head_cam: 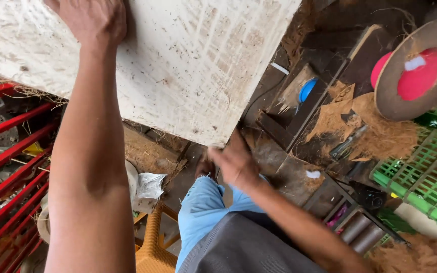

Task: The person scrapes a large white board with a knife, removing debris and residue from the surface. The person repeatedly scrapes different areas of the board, occasionally pausing to wipe the surface with their hand.

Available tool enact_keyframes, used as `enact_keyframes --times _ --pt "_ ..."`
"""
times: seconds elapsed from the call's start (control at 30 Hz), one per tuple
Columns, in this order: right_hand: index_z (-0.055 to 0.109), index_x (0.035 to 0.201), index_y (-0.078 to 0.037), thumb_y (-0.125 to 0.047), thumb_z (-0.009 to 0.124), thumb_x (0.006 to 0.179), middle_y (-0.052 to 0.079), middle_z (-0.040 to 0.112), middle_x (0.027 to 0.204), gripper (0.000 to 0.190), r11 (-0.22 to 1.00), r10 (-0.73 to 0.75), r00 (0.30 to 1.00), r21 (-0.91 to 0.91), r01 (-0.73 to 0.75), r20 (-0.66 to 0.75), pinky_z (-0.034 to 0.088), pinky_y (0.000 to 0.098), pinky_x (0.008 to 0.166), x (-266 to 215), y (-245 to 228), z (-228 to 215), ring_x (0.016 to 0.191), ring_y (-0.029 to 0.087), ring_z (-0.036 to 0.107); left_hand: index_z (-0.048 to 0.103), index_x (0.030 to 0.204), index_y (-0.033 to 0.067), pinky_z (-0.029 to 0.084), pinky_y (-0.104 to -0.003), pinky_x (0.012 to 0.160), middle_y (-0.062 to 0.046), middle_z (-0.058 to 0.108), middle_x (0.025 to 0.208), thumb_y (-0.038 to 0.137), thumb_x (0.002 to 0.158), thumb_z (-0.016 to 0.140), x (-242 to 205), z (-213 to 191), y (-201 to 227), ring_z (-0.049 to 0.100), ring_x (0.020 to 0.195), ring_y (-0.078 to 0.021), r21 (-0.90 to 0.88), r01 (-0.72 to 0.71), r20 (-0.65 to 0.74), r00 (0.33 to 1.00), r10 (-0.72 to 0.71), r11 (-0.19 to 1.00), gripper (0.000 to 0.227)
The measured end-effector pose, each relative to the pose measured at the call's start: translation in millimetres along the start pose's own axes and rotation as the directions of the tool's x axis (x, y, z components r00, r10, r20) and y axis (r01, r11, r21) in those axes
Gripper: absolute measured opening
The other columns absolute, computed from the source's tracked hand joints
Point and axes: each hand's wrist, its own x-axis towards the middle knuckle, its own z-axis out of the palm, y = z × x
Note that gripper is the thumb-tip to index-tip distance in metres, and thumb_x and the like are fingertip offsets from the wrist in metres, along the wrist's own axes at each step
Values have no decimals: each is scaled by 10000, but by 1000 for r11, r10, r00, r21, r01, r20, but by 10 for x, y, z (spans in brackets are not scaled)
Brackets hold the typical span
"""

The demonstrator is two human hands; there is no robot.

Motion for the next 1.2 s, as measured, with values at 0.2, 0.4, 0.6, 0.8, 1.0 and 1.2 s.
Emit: enact_keyframes --times 0.2,0.4,0.6,0.8,1.0,1.2 --pt "643 1240 -36 -13 559 942 89 650 980 310 960 165 978 207 -190 128 504 353 680 -392 -160 -539 819 217 605 -43 1622 110 -77 -536 1254 -76 -103 1668 658 1029 28 -964 -1084 448 -100 1539 -297 -217 -77 479 860 175 973 811" --pt "663 1254 -76 -113 660 933 213 684 982 323 425 873 487 461 -779 19 535 424 782 -798 515 -907 904 324 644 180 1579 96 257 -655 815 -219 107 1627 501 959 303 -2784 -1261 1289 88 1459 -478 -295 -679 303 601 740 672 751" --pt "643 1222 -54 -137 660 961 120 648 917 274 136 951 299 754 -643 83 535 327 642 -1232 962 -880 760 209 623 601 1045 294 486 -469 879 2 567 1164 522 846 548 -4364 18 1735 559 1117 -255 -661 -721 -154 404 902 210 307" --pt "658 1062 -54 -100 644 941 76 624 777 131 82 903 397 837 -541 168 509 294 527 -1110 543 -782 638 189 621 447 1473 172 473 -480 1048 -93 593 1340 536 851 667 -3400 -1649 1713 563 1259 -306 -875 444 481 743 466 195 753" --pt "687 1044 -19 27 583 892 102 670 786 189 154 808 546 813 -561 223 503 311 542 -595 -394 -1257 660 196 619 624 1276 205 551 -382 814 23 686 939 393 764 836 -3609 -1419 1931 687 953 -191 -784 608 609 717 340 122 585" --pt "663 1097 1 -39 575 942 118 685 959 183 261 650 657 701 -664 381 500 300 785 -702 -482 -1488 884 169 619 584 756 145 407 -259 578 42 559 658 152 830 768 -3828 -1693 1757 485 616 -65 -805 587 549 791 270 -84 198"
